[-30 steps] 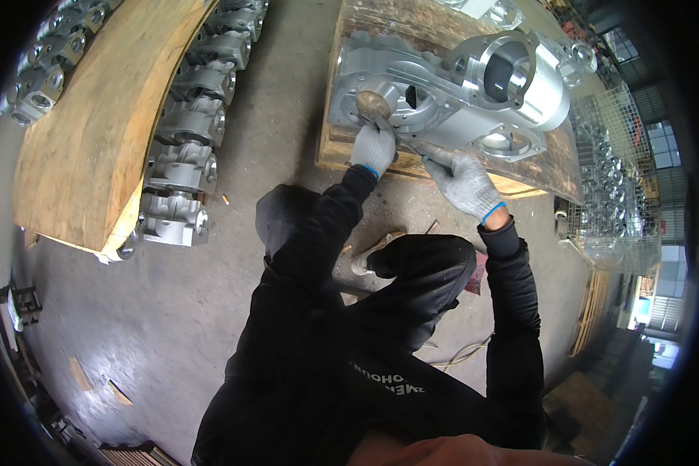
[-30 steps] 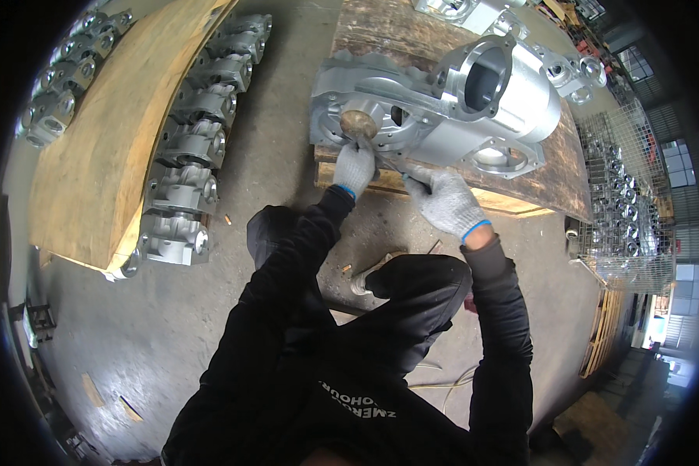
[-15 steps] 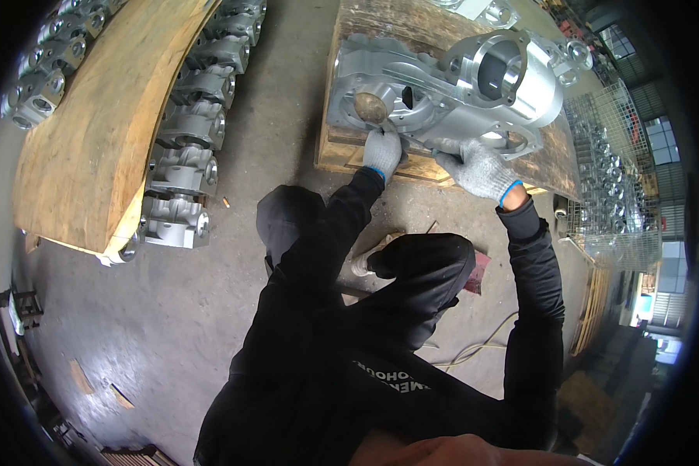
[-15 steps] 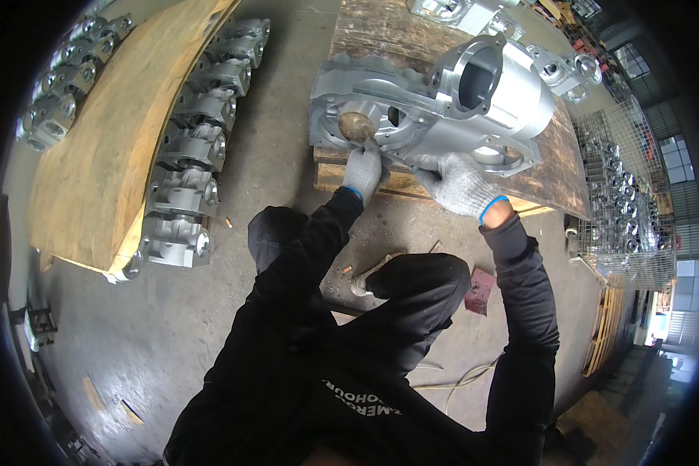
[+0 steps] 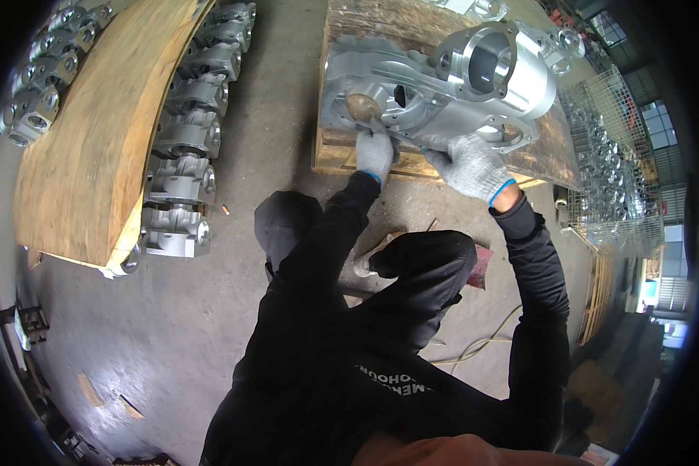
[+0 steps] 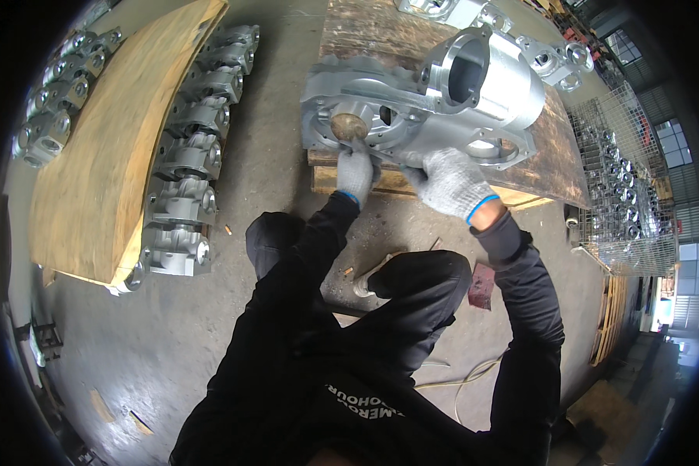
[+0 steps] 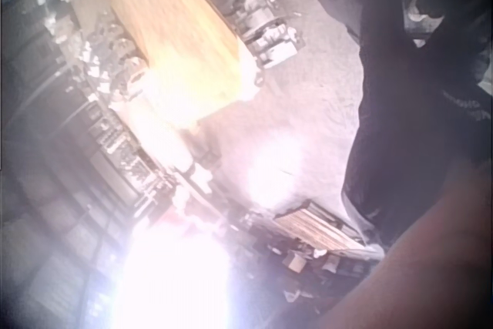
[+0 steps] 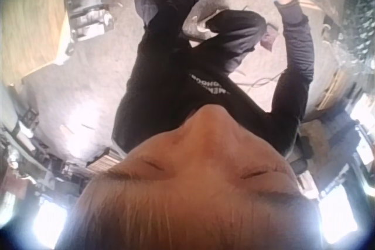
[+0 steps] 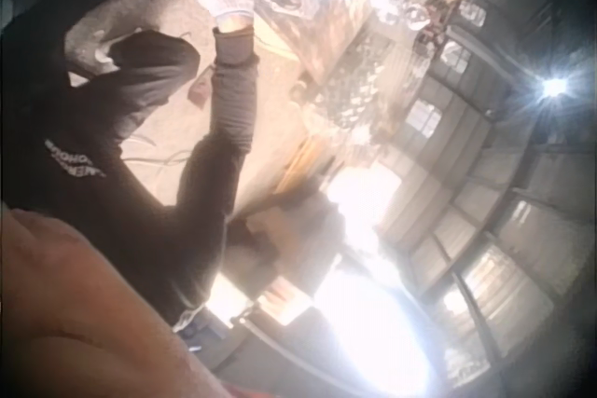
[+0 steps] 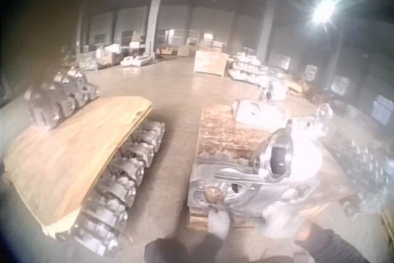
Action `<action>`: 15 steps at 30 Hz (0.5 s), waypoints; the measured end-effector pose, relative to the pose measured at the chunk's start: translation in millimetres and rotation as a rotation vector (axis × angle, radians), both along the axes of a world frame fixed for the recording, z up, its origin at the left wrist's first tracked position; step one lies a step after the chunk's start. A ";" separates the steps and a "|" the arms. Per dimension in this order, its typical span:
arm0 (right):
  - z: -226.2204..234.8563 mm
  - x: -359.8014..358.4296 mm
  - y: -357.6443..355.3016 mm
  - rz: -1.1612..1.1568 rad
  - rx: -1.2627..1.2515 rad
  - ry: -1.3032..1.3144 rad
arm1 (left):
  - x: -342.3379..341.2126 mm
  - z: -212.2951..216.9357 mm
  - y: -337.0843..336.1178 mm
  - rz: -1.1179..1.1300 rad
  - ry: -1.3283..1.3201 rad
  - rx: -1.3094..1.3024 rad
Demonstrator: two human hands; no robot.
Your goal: The person deburrs and smooths a metal casting on a wooden workbench using a handheld file and a sanding block. They repeatedly reposition the casting to reach different edges and surfaces, then place the finished piece on a nearby stack of similar castings.
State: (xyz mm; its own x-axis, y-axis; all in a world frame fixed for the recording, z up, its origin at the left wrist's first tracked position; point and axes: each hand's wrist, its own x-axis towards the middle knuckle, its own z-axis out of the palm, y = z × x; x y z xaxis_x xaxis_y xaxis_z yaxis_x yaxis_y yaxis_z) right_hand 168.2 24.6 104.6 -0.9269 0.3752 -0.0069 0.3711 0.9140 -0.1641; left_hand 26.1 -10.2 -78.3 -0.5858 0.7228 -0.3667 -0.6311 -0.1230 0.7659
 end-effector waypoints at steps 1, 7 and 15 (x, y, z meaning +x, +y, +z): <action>-3.8 -0.4 -2.6 -0.088 0.048 -0.034 | -2.4 0.4 -4.6 0.028 0.016 -0.018; -6.9 2.0 -10.5 -0.090 0.292 0.004 | 4.1 12.9 0.5 -0.187 -0.058 -0.002; -24.2 16.6 -17.8 -0.125 0.145 0.049 | 10.8 8.3 -1.7 -0.094 -0.037 0.002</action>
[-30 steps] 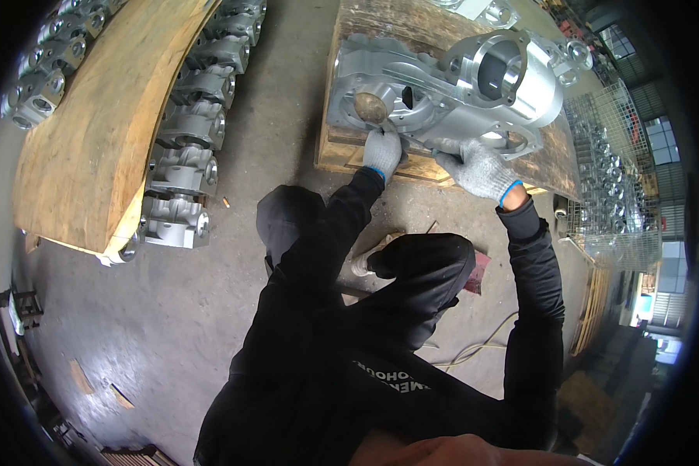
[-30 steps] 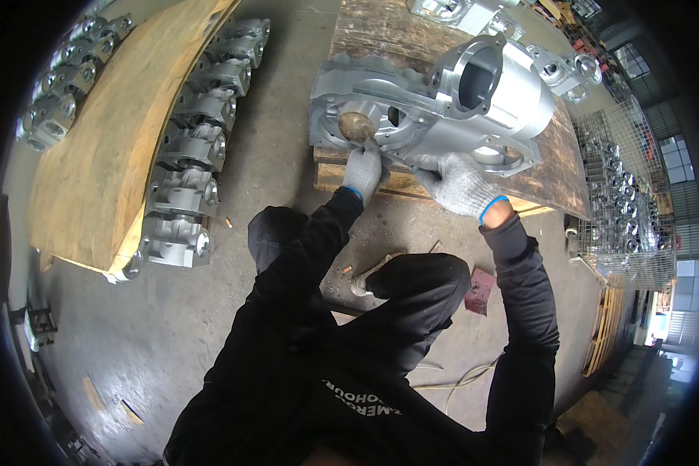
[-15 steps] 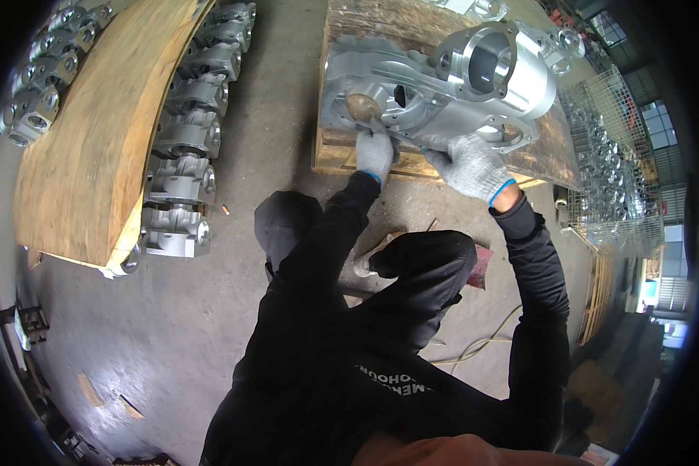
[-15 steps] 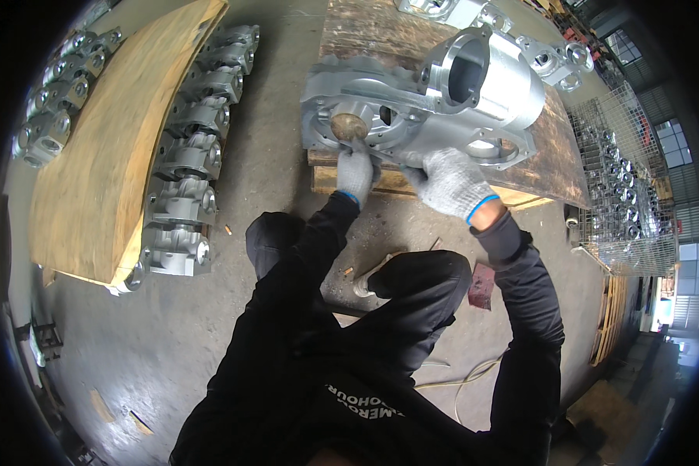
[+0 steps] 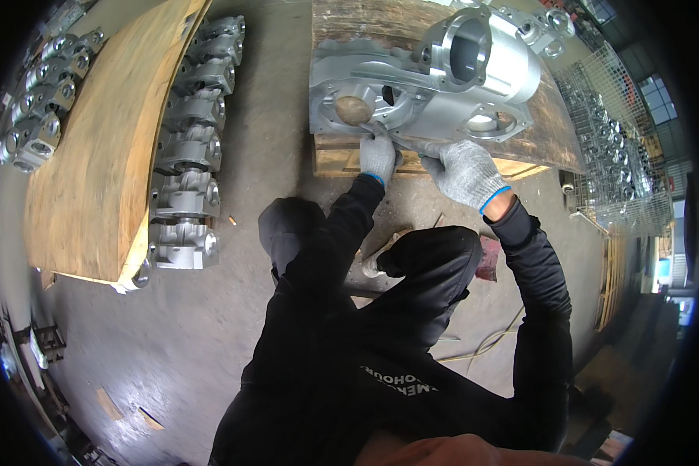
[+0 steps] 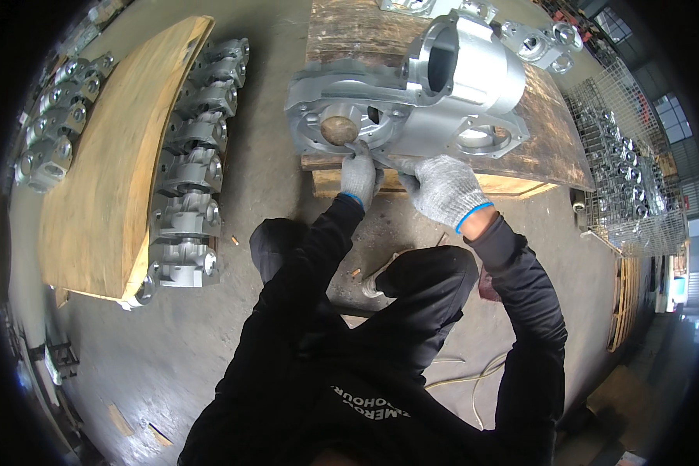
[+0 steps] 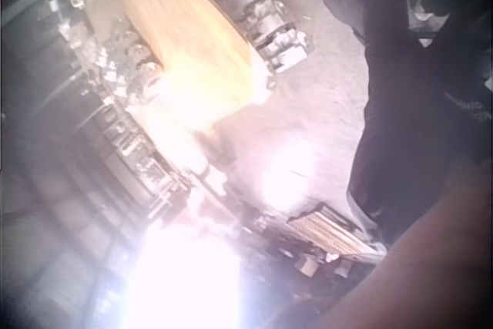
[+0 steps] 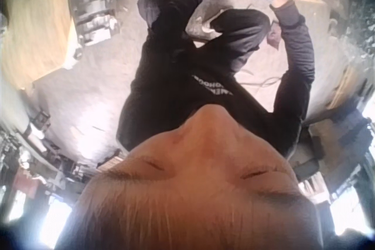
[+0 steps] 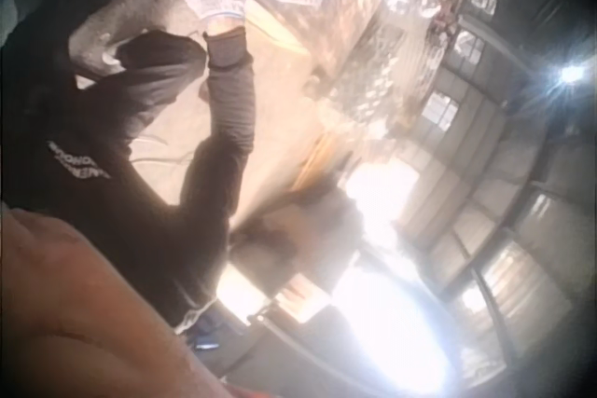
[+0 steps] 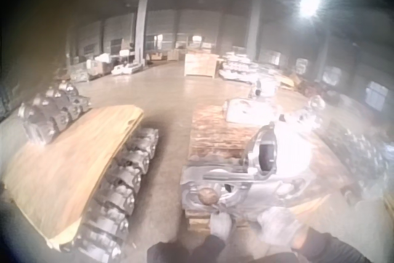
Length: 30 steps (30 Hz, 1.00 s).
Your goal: The person deburrs and smooths a metal casting on a wooden workbench using a handheld file and a sanding block. They repeatedly reposition the casting to reach different edges and surfaces, then place the finished piece on a nearby stack of similar castings.
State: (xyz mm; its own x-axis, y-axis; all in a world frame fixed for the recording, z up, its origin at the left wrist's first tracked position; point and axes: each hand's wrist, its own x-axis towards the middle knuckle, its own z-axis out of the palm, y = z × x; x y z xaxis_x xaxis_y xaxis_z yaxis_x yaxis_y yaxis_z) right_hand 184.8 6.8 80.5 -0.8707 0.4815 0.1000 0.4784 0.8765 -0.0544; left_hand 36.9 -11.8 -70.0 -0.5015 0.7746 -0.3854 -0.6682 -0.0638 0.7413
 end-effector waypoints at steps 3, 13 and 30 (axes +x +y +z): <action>-7.7 -1.1 -10.7 -0.070 0.136 0.031 | 1.9 3.9 8.1 -0.041 0.026 -0.035; 2.9 -12.6 -16.8 -0.104 -0.012 -0.040 | -2.3 12.6 -0.1 -0.017 0.065 -0.073; 12.2 -4.6 4.9 0.158 0.285 -0.010 | 1.8 15.7 -3.4 -0.065 -0.170 0.050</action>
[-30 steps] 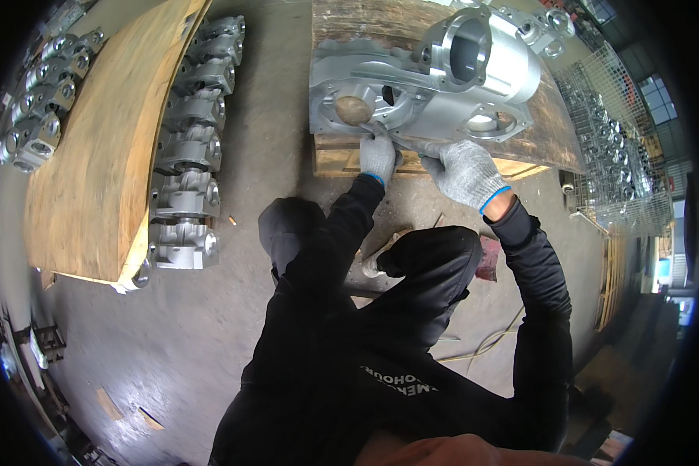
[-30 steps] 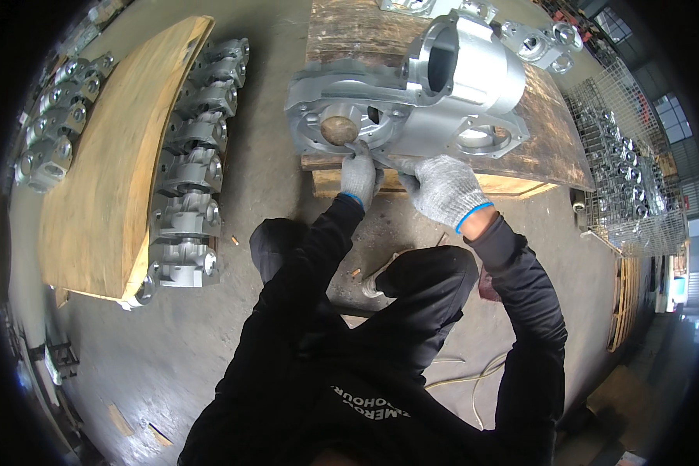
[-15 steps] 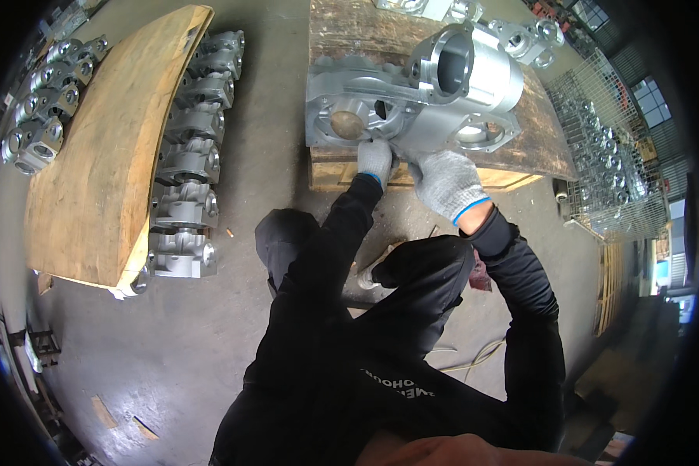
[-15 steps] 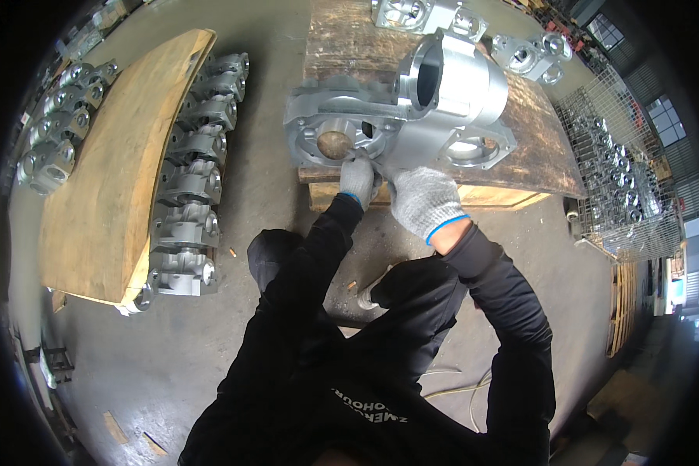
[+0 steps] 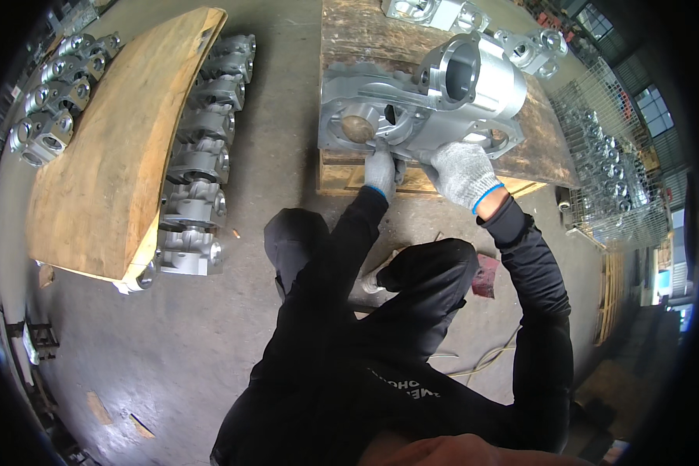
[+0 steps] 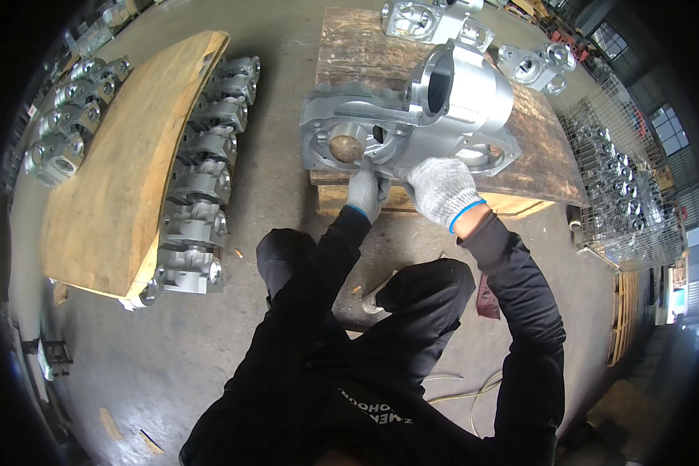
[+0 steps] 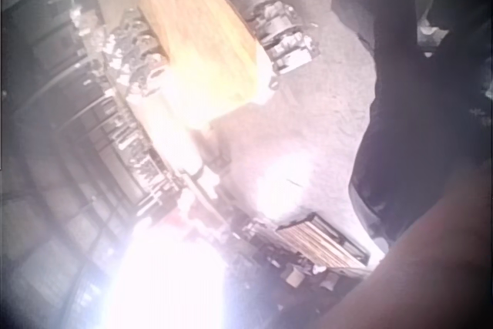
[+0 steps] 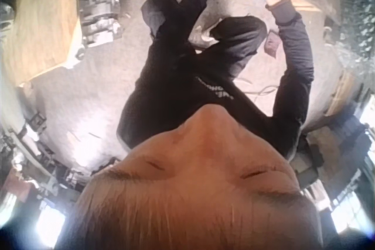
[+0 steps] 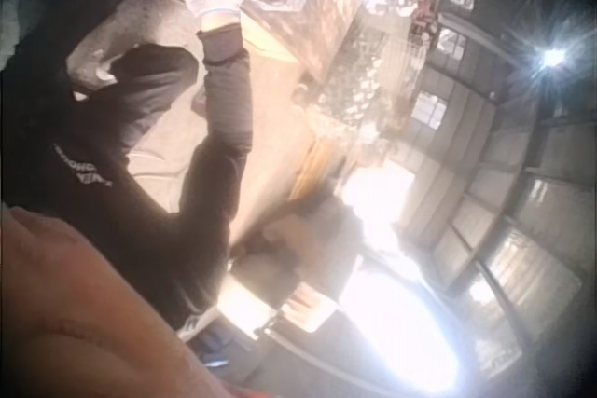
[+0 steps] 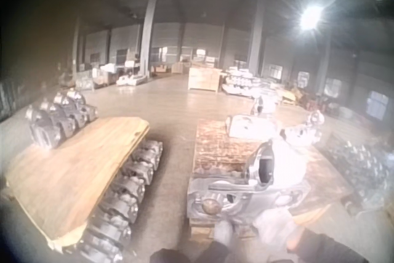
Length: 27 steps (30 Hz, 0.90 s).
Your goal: The person deburrs and smooths a metal casting on a wooden workbench using a handheld file and a sanding block. They repeatedly reposition the casting to reach different edges and surfaces, then place the finished piece on a nearby stack of similar castings.
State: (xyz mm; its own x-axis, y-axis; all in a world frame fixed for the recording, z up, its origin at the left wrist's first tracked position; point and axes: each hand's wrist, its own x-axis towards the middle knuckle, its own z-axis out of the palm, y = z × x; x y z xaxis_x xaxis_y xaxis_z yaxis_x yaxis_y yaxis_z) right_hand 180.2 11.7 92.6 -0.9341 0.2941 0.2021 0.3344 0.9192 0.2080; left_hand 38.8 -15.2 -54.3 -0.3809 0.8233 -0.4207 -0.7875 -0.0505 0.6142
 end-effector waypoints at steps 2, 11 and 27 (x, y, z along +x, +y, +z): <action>0.1 1.0 4.2 -0.022 0.003 -0.071 | 0.3 -3.0 -2.8 0.028 0.010 0.048; -11.2 -1.9 6.3 -0.080 -0.120 -0.051 | -12.8 -8.5 -1.6 0.184 0.144 -0.138; -68.6 40.5 -49.0 -0.322 -0.687 0.541 | -15.2 103.3 -43.1 0.492 1.380 0.215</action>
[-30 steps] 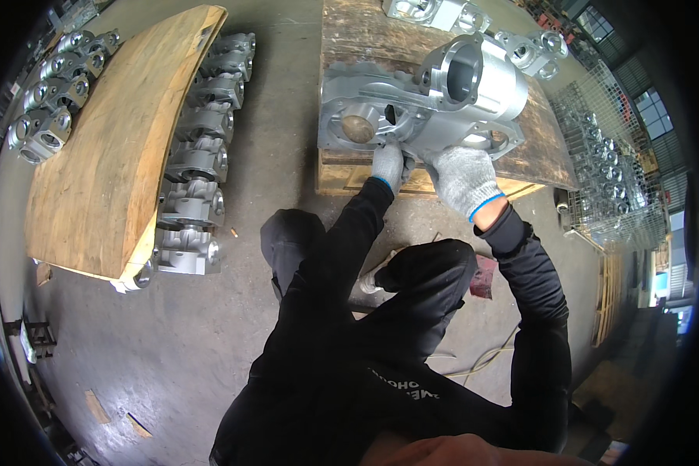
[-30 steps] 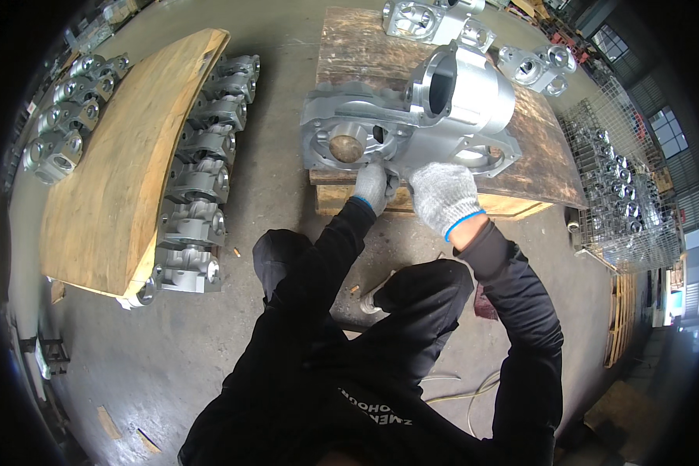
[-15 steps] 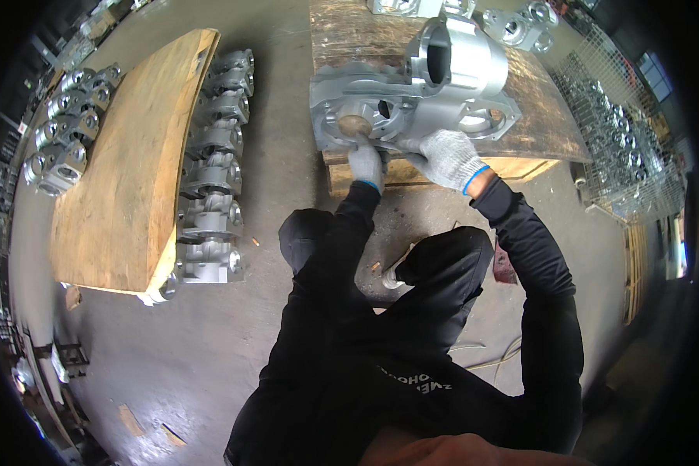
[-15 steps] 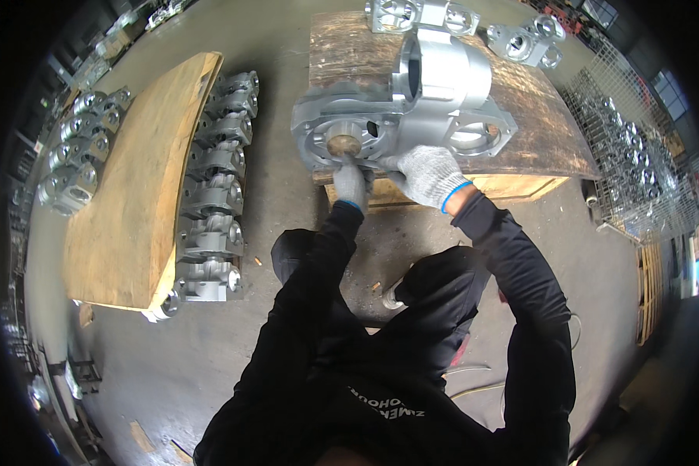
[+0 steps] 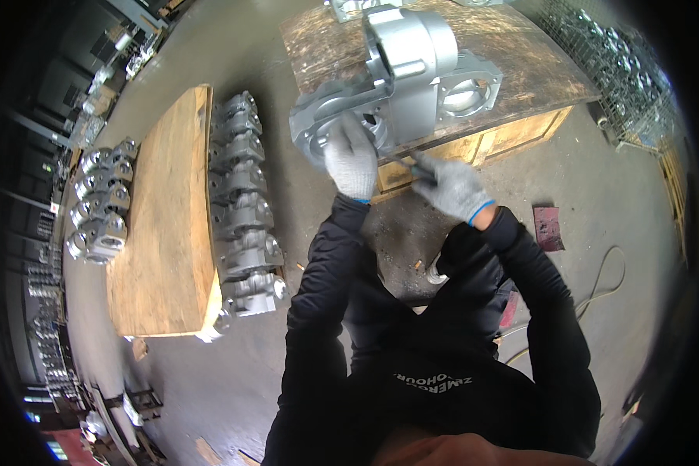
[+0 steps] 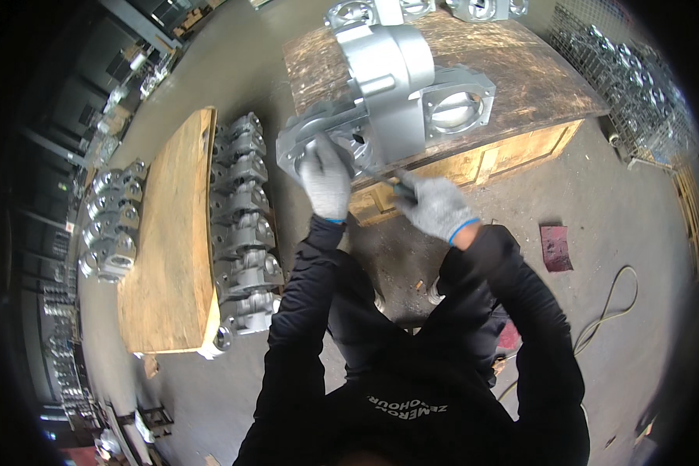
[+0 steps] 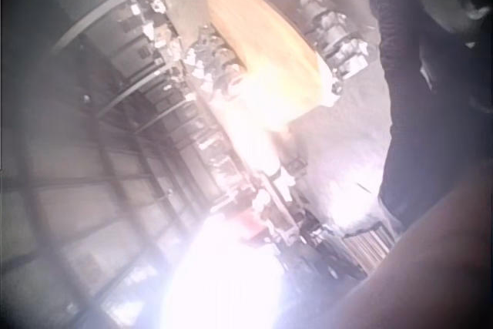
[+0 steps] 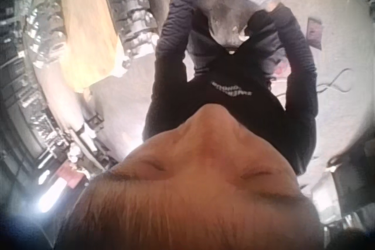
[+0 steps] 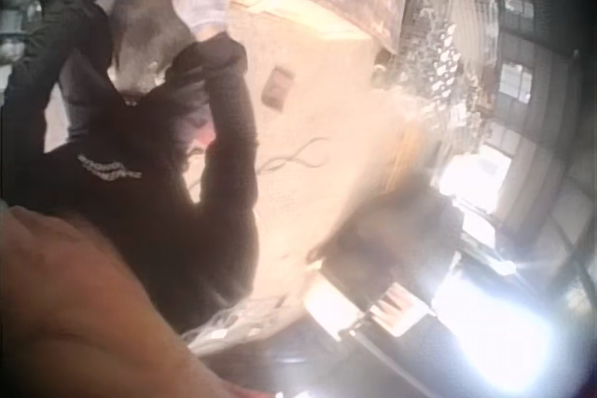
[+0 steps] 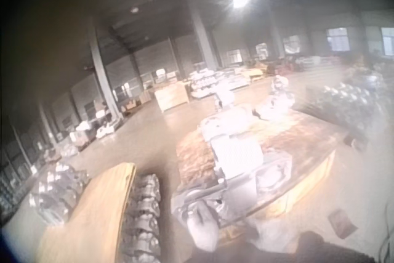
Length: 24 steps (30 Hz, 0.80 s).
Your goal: The person deburrs and smooths a metal casting on a wooden workbench using a handheld file and a sanding block. They repeatedly reposition the casting to reach different edges and surfaces, then place the finished piece on a nearby stack of similar castings.
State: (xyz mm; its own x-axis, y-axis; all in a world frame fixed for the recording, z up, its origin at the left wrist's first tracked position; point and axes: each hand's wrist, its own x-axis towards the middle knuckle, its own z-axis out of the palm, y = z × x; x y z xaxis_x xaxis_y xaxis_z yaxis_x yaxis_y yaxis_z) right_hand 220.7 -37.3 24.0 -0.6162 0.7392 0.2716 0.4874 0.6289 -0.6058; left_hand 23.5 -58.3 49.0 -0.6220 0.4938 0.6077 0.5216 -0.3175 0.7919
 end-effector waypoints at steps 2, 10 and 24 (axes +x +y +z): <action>-27.6 0.0 -15.7 -0.026 -0.141 0.142 | 6.6 51.4 -3.0 0.062 0.265 0.089; -100.8 3.9 -64.3 -0.240 -0.578 0.367 | 25.1 151.0 92.0 0.190 0.912 0.053; -142.0 -51.6 -49.0 -0.169 -0.579 0.454 | -117.6 173.5 256.3 0.509 1.412 -0.424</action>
